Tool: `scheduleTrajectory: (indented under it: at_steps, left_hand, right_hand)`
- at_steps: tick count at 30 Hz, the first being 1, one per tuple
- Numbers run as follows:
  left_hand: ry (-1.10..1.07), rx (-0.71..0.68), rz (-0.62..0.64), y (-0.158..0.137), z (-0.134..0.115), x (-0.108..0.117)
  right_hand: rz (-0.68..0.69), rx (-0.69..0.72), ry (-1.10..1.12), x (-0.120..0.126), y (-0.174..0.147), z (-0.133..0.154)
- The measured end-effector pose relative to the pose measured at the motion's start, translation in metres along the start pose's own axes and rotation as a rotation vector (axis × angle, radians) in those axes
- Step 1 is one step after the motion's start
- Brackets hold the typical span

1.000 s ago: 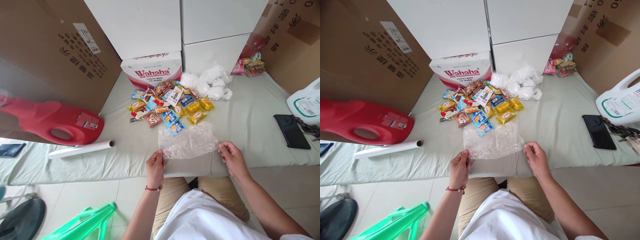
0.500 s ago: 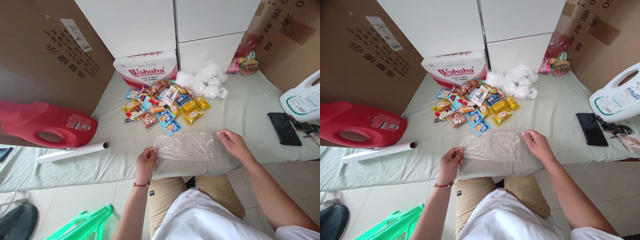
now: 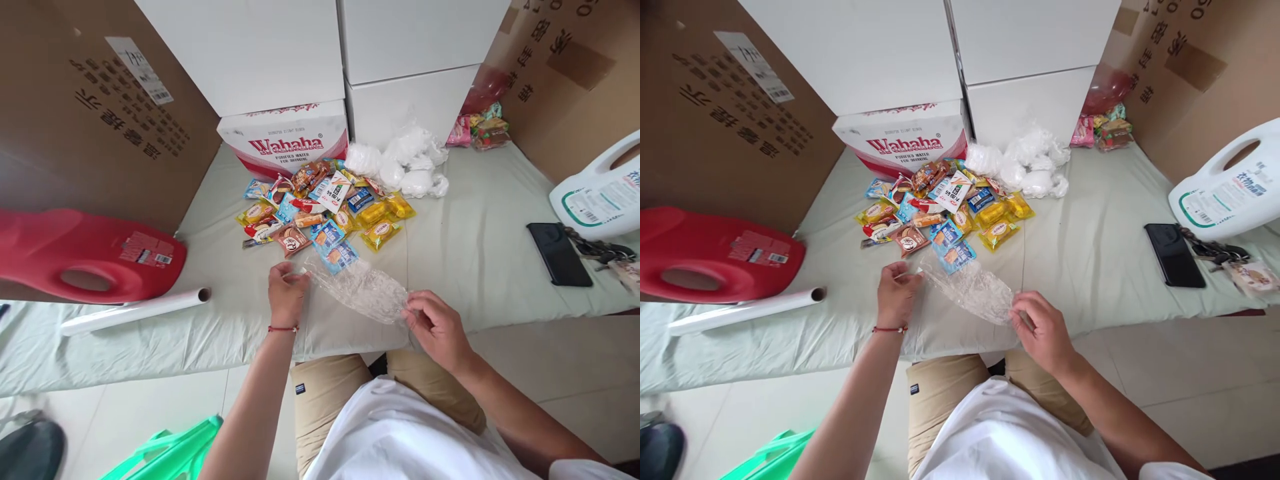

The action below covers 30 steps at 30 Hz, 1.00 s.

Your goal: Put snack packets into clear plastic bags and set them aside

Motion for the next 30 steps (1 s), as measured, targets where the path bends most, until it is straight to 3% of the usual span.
scheduleTrajectory:
  at_steps: [2,3,4,7,9,10,13,16,20,23,30]
  left_hand:
    - [0.047,-0.149,-0.195,-0.024,-0.026,0.026]
    - [0.027,-0.194,-0.238,-0.041,-0.036,0.034]
    - [-0.010,-0.198,-0.193,-0.061,-0.043,0.035]
    - [-0.186,-0.017,0.328,-0.130,-0.046,-0.008]
    - [-0.220,0.092,0.504,-0.167,-0.045,-0.029]
    - [-0.218,0.109,0.534,-0.177,-0.045,-0.036]
    - [-0.204,0.087,0.508,-0.183,-0.046,-0.052]
    - [-0.230,0.174,0.514,-0.179,-0.035,-0.069]
    - [-0.246,0.275,0.567,-0.179,-0.018,-0.082]
    - [-0.241,0.231,0.561,-0.178,-0.017,-0.083]
    - [-0.352,0.285,0.606,-0.180,-0.018,-0.086]
  right_hand:
    - [-0.041,0.073,-0.073,-0.002,-0.009,0.010]
    - [-0.065,0.105,-0.121,-0.003,-0.012,0.014]
    - [-0.085,0.135,-0.169,-0.004,-0.014,0.019]
    - [-0.115,0.212,-0.286,-0.010,-0.015,0.032]
    - [-0.115,0.256,-0.336,-0.015,-0.013,0.040]
    - [-0.105,0.275,-0.351,-0.019,-0.012,0.044]
    - [-0.078,0.308,-0.369,-0.028,-0.008,0.050]
    - [-0.032,0.253,-0.279,-0.030,-0.005,0.047]
    - [0.034,0.013,0.030,-0.020,0.003,0.026]
    - [-0.019,-0.140,0.050,-0.007,0.013,0.003]
    - [0.173,-0.344,0.182,-0.048,0.017,-0.035]
Point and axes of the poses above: each hand's wrist, its own y-axis towards the middle knuckle, its own x-axis out of the back of the hand, z = x × y, the point moved 10 cm from there along y, towards the middle knuckle, and after that the axes turned 12 degrees about -z, right-handed, at the moved point
